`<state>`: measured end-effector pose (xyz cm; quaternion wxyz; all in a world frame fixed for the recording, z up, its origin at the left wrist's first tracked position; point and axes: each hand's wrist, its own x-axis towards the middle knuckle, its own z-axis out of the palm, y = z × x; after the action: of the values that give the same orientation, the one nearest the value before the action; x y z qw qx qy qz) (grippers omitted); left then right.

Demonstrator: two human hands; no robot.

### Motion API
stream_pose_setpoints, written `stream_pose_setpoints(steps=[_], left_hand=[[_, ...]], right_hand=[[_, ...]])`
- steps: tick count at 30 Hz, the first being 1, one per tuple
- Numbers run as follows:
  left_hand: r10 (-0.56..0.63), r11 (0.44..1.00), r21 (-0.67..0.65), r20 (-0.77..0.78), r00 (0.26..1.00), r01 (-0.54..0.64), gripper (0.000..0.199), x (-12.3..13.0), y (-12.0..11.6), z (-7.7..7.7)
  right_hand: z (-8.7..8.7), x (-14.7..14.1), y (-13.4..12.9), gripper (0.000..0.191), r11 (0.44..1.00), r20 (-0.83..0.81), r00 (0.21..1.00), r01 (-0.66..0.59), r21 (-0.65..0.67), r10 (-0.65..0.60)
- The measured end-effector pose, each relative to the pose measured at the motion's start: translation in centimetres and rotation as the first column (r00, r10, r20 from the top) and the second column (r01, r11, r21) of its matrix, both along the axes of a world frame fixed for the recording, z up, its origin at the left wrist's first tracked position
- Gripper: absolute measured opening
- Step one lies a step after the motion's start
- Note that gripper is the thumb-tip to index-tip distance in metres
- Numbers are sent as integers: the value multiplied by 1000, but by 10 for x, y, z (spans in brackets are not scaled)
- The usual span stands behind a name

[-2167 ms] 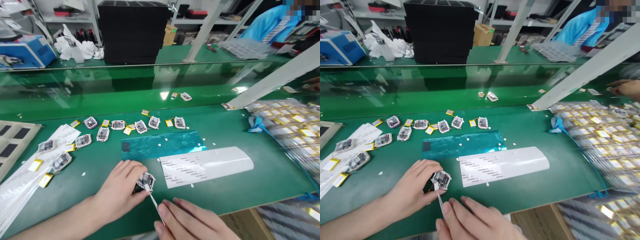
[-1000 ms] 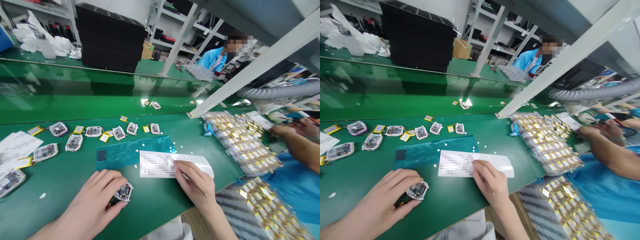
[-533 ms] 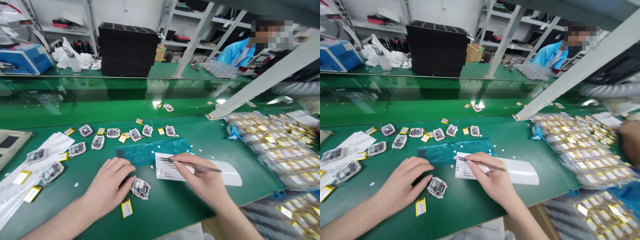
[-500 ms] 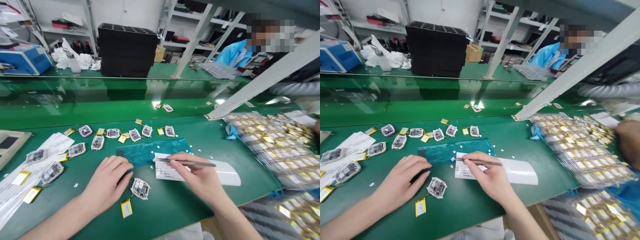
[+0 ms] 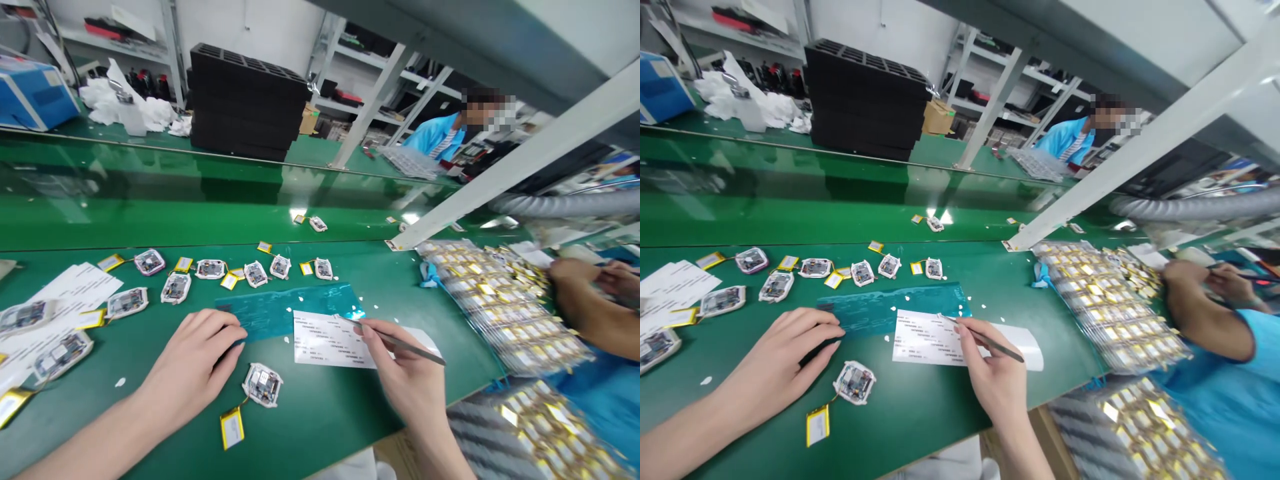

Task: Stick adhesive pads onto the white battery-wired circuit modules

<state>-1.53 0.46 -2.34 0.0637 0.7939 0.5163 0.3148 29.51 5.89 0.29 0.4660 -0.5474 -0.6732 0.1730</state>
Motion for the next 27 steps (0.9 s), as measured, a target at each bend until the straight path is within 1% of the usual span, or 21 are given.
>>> stream_pose_setpoints(steps=[2,5,7,8,10,12,13,14,16,19,22,25,27], left_hand=[[6,1000,1,3,1000,-6,24,-1,0,-1],[14,1000,9,12,1000,-14,22,-1,0,-2],[10,1000,16,16,1000,-10,21,-1,0,-2],[6,1000,17,16,1000,-6,21,-1,0,-2],[2,1000,15,15,1000,-2,21,-1,0,-2],[2,1000,15,13,1000,-3,21,-1,0,-2],[2,1000,17,13,1000,-2,21,-1,0,-2],[0,1000,19,13,1000,0,21,-1,0,-2],[-5,1000,20,11,1000,5,21,-1,-1,-1],[-5,1000,14,10,1000,5,21,-1,0,-1],[-5,1000,19,14,1000,5,21,-1,0,1],[-27,998,54,7,1000,26,19,-2,1,1],[-50,994,94,-8,999,51,17,-4,1,0]], right_hand=[[-3,0,0,21,1000,-15,1000,9,-23,-9],[-7,-4,1,23,999,5,999,-32,-43,32],[-9,-6,0,21,996,86,993,-87,2,86],[-10,-6,-1,19,992,159,981,-121,46,113],[-11,-5,-3,19,968,363,921,-205,148,140],[-11,-3,-7,22,933,569,813,-290,211,124],[-12,-3,-8,24,922,642,759,-319,221,109],[-12,-3,-10,26,916,690,718,-335,221,96],[-11,-3,-11,27,918,721,688,-337,210,87],[-7,-5,-12,27,921,698,708,-335,196,109],[-4,-7,-11,27,908,642,747,-375,187,176],[-6,-12,-11,27,892,505,821,-409,191,268],[-9,-16,-10,25,911,359,894,-357,207,269]])
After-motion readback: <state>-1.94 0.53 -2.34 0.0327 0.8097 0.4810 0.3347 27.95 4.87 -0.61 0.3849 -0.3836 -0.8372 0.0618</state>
